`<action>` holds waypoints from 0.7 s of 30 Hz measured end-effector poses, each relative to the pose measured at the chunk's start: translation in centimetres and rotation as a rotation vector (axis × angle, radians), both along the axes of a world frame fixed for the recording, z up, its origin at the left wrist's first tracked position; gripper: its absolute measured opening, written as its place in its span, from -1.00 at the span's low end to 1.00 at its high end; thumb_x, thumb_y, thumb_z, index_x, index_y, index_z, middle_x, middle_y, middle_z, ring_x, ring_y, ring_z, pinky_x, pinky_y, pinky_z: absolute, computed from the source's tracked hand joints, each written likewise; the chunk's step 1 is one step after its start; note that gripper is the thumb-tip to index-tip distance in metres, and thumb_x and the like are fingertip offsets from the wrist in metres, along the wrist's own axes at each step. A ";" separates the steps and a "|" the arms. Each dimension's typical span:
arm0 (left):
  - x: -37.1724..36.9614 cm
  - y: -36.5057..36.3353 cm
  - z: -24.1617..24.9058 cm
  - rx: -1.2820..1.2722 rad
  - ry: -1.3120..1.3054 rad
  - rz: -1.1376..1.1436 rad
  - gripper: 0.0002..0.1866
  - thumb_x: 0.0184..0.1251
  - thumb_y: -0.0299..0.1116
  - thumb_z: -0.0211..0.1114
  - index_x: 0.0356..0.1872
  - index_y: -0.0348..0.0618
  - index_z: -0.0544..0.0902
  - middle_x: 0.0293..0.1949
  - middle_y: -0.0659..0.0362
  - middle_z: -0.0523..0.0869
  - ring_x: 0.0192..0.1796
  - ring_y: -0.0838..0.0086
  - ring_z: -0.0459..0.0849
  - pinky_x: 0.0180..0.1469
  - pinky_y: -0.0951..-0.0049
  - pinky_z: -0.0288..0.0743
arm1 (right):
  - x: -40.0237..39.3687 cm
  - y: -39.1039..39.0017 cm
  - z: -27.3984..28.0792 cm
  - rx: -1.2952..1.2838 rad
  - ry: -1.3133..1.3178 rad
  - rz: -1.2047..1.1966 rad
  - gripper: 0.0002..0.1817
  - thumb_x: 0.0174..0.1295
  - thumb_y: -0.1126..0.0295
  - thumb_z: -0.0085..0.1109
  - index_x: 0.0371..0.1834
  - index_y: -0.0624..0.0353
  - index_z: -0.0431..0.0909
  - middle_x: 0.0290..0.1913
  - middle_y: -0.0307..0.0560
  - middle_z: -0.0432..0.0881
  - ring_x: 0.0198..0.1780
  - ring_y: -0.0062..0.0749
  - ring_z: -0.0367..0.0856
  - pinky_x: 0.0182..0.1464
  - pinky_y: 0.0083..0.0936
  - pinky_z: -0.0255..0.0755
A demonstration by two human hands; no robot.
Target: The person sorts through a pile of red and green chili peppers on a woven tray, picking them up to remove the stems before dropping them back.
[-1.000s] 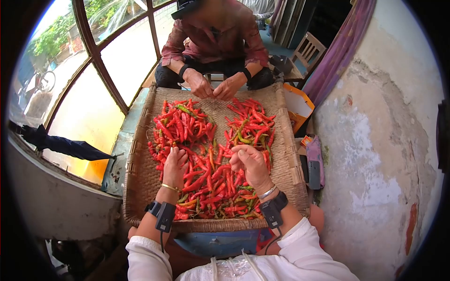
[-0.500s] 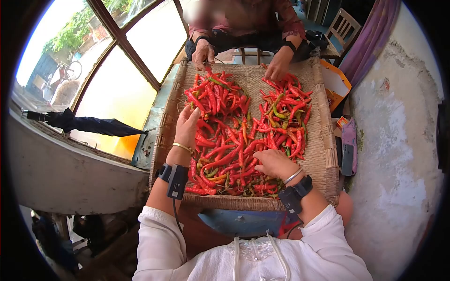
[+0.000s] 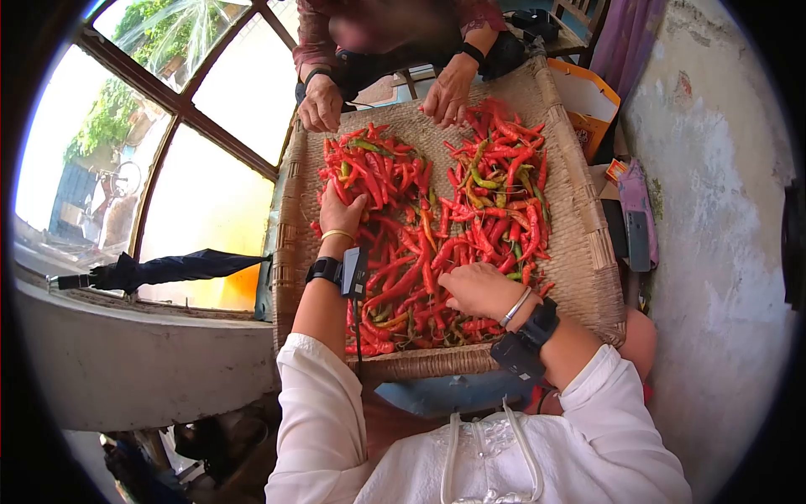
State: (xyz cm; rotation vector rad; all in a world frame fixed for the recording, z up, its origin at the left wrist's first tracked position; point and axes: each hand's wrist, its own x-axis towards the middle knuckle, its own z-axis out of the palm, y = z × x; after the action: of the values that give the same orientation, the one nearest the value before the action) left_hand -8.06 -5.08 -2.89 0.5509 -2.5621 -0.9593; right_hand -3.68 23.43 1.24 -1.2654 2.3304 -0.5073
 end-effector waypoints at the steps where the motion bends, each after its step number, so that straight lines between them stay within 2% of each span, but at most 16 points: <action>1: 0.4 0.4 -0.3 -0.134 0.023 -0.006 -0.37 -0.16 -0.24 0.37 0.02 -0.15 0.36 -0.12 0.01 0.55 -0.08 0.15 0.54 -0.04 0.27 0.40 | 0.0 -0.1 0.0 0.003 -0.009 0.002 -0.77 -0.03 0.33 0.14 -0.36 0.25 0.47 -0.35 0.08 0.55 -0.19 -0.03 0.53 -0.16 -0.20 0.39; 2: 0.7 0.7 -0.4 -0.267 0.052 -0.009 -0.34 -0.17 -0.26 0.36 0.06 -0.14 0.33 -0.08 0.00 0.52 -0.06 0.14 0.52 -0.04 0.26 0.40 | 0.1 -0.2 0.0 0.002 -0.007 0.002 -0.77 -0.03 0.33 0.14 -0.36 0.25 0.47 -0.35 0.08 0.55 -0.19 -0.03 0.53 -0.16 -0.20 0.39; 4: 1.5 1.6 0.3 -0.234 0.003 -0.077 -0.30 -0.15 -0.28 0.33 0.12 -0.13 0.27 -0.03 -0.02 0.47 -0.02 0.12 0.48 -0.01 0.24 0.38 | 0.1 -0.4 0.0 0.012 -0.029 0.010 -0.75 -0.03 0.31 0.14 -0.35 0.25 0.47 -0.35 0.09 0.55 -0.19 -0.03 0.53 -0.15 -0.21 0.39; 6: 2.7 3.4 1.5 -0.235 -0.055 -0.055 -0.34 -0.16 -0.36 0.31 0.11 -0.12 0.33 -0.06 -0.03 0.52 0.02 0.12 0.48 0.04 0.27 0.35 | -0.2 -0.2 -0.3 0.005 -0.025 0.013 -0.75 -0.03 0.30 0.14 -0.34 0.25 0.47 -0.35 0.08 0.55 -0.20 -0.03 0.53 -0.15 -0.20 0.39; 7: 3.1 3.7 1.6 -0.259 -0.036 -0.123 -0.36 -0.13 -0.35 0.29 0.11 -0.13 0.32 -0.08 -0.04 0.53 0.01 0.11 0.48 0.03 0.26 0.36 | -0.3 -0.1 -0.5 -0.003 -0.035 0.011 -0.74 -0.02 0.29 0.14 -0.33 0.25 0.47 -0.34 0.08 0.56 -0.20 -0.04 0.53 -0.14 -0.20 0.39; 8: 3.5 3.9 2.2 -0.250 -0.208 -0.209 -0.32 -0.10 -0.29 0.28 0.14 -0.15 0.25 -0.04 -0.05 0.49 -0.04 0.09 0.50 -0.04 0.24 0.41 | -0.6 0.0 -0.5 -0.005 -0.019 0.007 -0.74 -0.02 0.29 0.14 -0.33 0.25 0.47 -0.34 0.08 0.56 -0.20 -0.04 0.53 -0.14 -0.20 0.39; 10: 4.6 5.0 3.1 -0.271 -0.235 -0.352 -0.33 -0.08 -0.28 0.28 0.14 -0.14 0.25 -0.05 -0.05 0.50 -0.06 0.09 0.52 -0.04 0.24 0.42 | -0.9 0.3 -0.5 -0.056 -0.032 -0.049 -0.73 -0.01 0.28 0.13 -0.33 0.24 0.47 -0.33 0.07 0.56 -0.20 -0.05 0.53 -0.14 -0.20 0.39; 11: 5.6 5.6 3.2 -0.270 -0.230 -0.359 -0.33 -0.08 -0.28 0.28 0.14 -0.14 0.25 -0.05 -0.05 0.50 -0.06 0.09 0.52 -0.04 0.24 0.42 | -1.1 0.4 -0.6 -0.063 0.009 -0.047 -0.70 0.00 0.27 0.12 -0.20 0.15 0.47 -0.30 0.04 0.56 -0.19 -0.08 0.53 -0.13 -0.20 0.37; 13: 7.0 6.6 3.6 -0.345 -0.260 -0.460 -0.34 -0.06 -0.27 0.28 0.14 -0.11 0.26 -0.06 -0.05 0.50 -0.08 0.10 0.53 -0.05 0.24 0.42 | -0.5 0.8 -0.1 -0.095 0.064 -0.066 -0.70 0.00 0.26 0.12 -0.21 0.14 0.47 -0.31 0.03 0.56 -0.20 -0.07 0.53 -0.13 -0.21 0.38; 14: 7.6 7.2 4.0 -0.370 -0.313 -0.492 -0.38 -0.03 -0.26 0.27 0.13 -0.11 0.28 -0.08 -0.02 0.51 -0.05 0.11 0.51 -0.03 0.25 0.42 | -0.5 0.9 0.3 -0.130 0.117 -0.081 -0.71 0.00 0.26 0.12 -0.21 0.13 0.48 -0.32 0.03 0.56 -0.21 -0.07 0.53 -0.14 -0.21 0.38; 17: 9.7 8.8 4.7 -0.438 -0.224 -0.510 -0.48 -0.01 -0.26 0.26 0.03 -0.19 0.40 -0.06 -0.05 0.51 -0.02 0.10 0.49 0.00 0.26 0.39 | 0.7 2.2 2.1 -0.122 0.116 -0.091 -0.70 0.00 0.26 0.12 -0.21 0.14 0.48 -0.32 0.02 0.56 -0.21 -0.08 0.53 -0.14 -0.22 0.39; 19: 10.9 9.2 5.2 -0.641 -0.087 -0.528 -0.63 0.04 -0.28 0.23 -0.10 -0.20 0.50 -0.10 0.00 0.53 -0.07 0.12 0.50 -0.04 0.26 0.40 | 1.7 2.7 2.1 -0.161 0.075 -0.109 -0.71 -0.01 0.27 0.13 -0.25 0.20 0.46 -0.29 0.01 0.56 -0.17 -0.07 0.52 -0.12 -0.22 0.38; 21: 11.9 10.4 5.9 -0.592 -0.100 -0.505 -0.68 0.05 -0.29 0.22 -0.16 -0.19 0.53 -0.12 0.01 0.53 -0.09 0.14 0.50 -0.06 0.25 0.40 | 2.6 3.1 1.7 -0.209 0.029 -0.137 -0.70 -0.01 0.27 0.13 -0.23 0.19 0.46 -0.27 0.02 0.56 -0.16 -0.06 0.51 -0.11 -0.21 0.38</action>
State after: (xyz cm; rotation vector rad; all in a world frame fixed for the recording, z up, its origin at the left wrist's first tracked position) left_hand 3.84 5.33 3.06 -0.2281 -2.9415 -0.2547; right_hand -1.06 26.56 2.94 -1.2145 2.4510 -0.8014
